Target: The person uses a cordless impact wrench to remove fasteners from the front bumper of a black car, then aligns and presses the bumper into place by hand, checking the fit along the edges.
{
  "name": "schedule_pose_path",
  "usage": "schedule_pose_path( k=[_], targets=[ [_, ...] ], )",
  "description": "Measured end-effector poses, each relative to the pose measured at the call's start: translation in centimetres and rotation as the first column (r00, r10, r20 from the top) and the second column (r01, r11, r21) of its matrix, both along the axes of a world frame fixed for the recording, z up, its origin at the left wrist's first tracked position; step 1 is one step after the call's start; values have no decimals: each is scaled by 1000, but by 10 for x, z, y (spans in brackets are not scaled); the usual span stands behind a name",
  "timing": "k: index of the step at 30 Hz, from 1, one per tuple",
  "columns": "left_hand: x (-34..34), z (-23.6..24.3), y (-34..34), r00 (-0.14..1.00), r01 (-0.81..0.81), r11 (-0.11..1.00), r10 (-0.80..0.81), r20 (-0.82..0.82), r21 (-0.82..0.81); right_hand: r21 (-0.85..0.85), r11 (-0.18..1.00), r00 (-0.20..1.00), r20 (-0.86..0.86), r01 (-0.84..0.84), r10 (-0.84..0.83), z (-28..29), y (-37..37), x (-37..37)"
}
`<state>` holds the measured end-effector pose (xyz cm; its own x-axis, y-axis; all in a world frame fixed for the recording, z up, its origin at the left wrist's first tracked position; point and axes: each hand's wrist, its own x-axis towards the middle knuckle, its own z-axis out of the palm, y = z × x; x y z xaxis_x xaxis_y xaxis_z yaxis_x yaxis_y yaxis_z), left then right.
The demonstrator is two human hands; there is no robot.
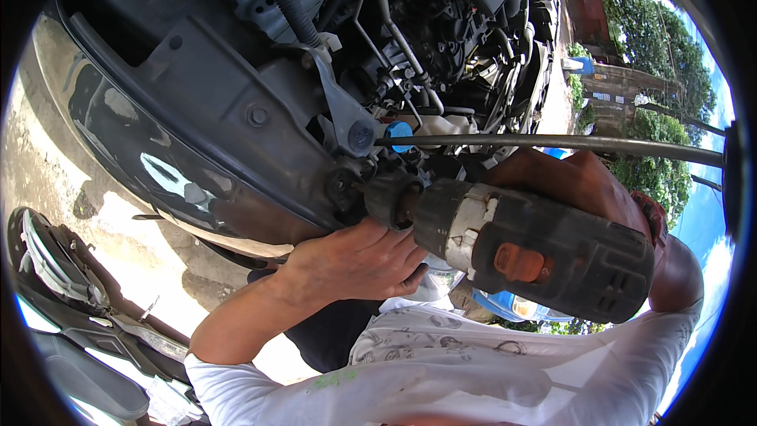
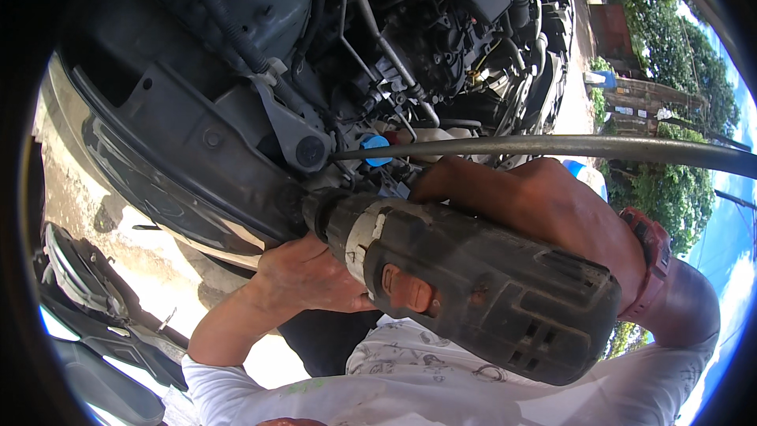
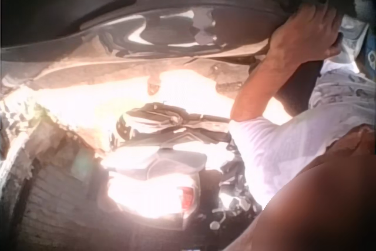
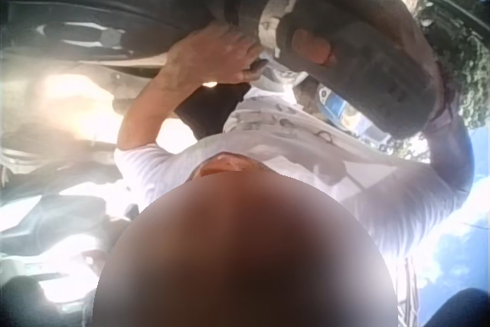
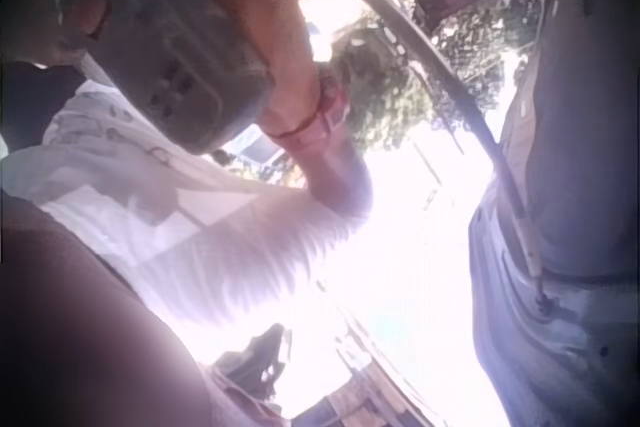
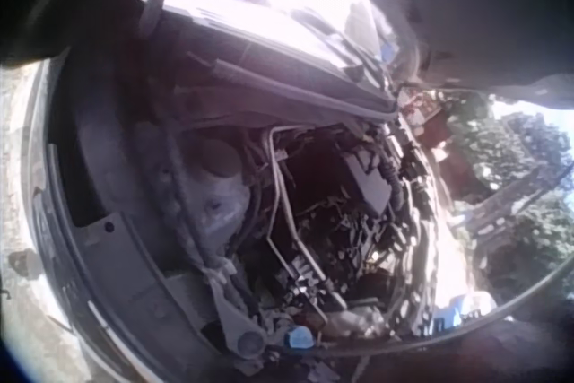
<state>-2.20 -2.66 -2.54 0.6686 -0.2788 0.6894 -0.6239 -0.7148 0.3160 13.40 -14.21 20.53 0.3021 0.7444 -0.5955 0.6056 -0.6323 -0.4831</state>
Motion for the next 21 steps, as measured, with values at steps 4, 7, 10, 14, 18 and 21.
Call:
schedule_pose_path(
  k=[4,7,10,14,18,21],
  targets=[
    [0,-1,1,1000,-5,1000,4,25,29,-9,1000,1000,1,-23,23,3,2,1],
    [1,-1,0,999,-25,1000,25,24,18,-33,999,1000,1,-20,20,4,3,0],
    [0,-1,-1,999,-37,999,37,15,11,-30,1000,1000,-10,-5,5,3,4,-1],
    [-2,-2,-1,1000,-17,1000,17,-12,16,31,998,999,-2,-49,50,0,4,0],
    [-1,-5,-2,1000,1,1000,-1,-19,13,-9,999,999,-24,-44,44,2,5,2],
    [-1,-4,-3,1000,5,1000,-4,-13,9,12,998,997,-36,-61,61,1,6,4]
  ],
)
